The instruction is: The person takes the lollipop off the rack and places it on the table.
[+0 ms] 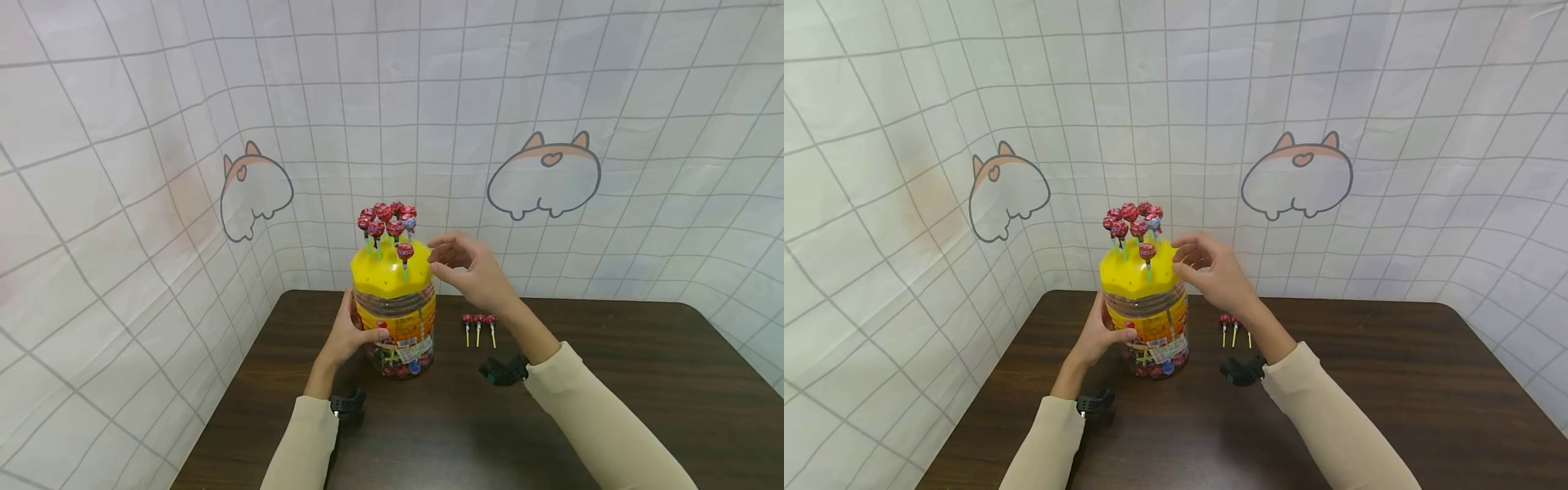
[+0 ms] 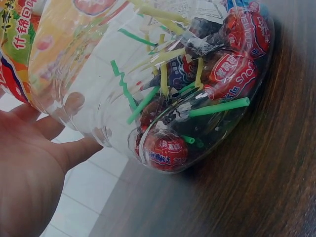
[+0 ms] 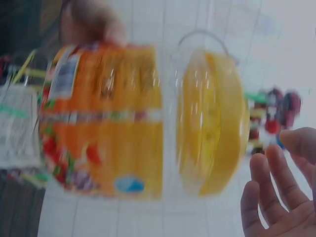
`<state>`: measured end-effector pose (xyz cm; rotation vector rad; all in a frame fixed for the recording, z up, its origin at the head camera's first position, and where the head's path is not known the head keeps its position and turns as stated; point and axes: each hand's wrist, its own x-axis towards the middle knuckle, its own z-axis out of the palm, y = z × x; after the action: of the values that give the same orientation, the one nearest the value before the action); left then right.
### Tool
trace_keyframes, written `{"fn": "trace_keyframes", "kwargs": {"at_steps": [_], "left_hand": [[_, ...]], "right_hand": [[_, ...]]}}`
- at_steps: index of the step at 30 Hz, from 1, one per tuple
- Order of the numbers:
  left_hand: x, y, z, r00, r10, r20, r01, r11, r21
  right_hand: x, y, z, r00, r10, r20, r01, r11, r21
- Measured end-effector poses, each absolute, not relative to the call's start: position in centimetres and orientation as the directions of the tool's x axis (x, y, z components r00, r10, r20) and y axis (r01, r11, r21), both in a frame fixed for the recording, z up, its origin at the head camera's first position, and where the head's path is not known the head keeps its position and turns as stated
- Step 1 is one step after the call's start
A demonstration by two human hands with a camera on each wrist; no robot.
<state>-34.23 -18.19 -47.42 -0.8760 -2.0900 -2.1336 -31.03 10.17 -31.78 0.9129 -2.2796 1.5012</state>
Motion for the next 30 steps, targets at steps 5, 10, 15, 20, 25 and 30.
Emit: {"fn": "trace_keyframes", "kwargs": {"at_steps": [5,10,15,20,25,30], "left_hand": [[-34.2,-18.2,-47.4,-0.848,0.353,0.394,0.388,-0.091,0.917],[-34.2,-18.2,-47.4,-0.849,0.353,0.393,0.388,-0.089,0.917],[-34.2,-18.1,-47.5,-0.848,0.354,0.395,0.39,-0.089,0.917],[-34.2,-18.1,-47.5,-0.851,0.351,0.391,0.387,-0.087,0.918],[-34.1,-18.1,-47.4,-0.846,0.355,0.399,0.391,-0.097,0.915],[-34.0,-18.1,-47.3,-0.845,0.352,0.403,0.391,-0.107,0.914]], "right_hand": [[-30.7,8.1,-31.7,-0.742,-0.381,0.551,-0.652,0.219,-0.726],[-30.6,6.9,-31.9,-0.718,-0.368,0.591,-0.683,0.207,-0.7],[-30.5,6.4,-31.9,-0.713,-0.349,0.608,-0.693,0.223,-0.685],[-30.5,6.3,-31.9,-0.715,-0.341,0.61,-0.693,0.225,-0.685],[-30.5,6.3,-31.9,-0.715,-0.347,0.607,-0.693,0.231,-0.683],[-30.4,6.2,-31.8,-0.712,-0.347,0.61,-0.697,0.247,-0.673]]}}
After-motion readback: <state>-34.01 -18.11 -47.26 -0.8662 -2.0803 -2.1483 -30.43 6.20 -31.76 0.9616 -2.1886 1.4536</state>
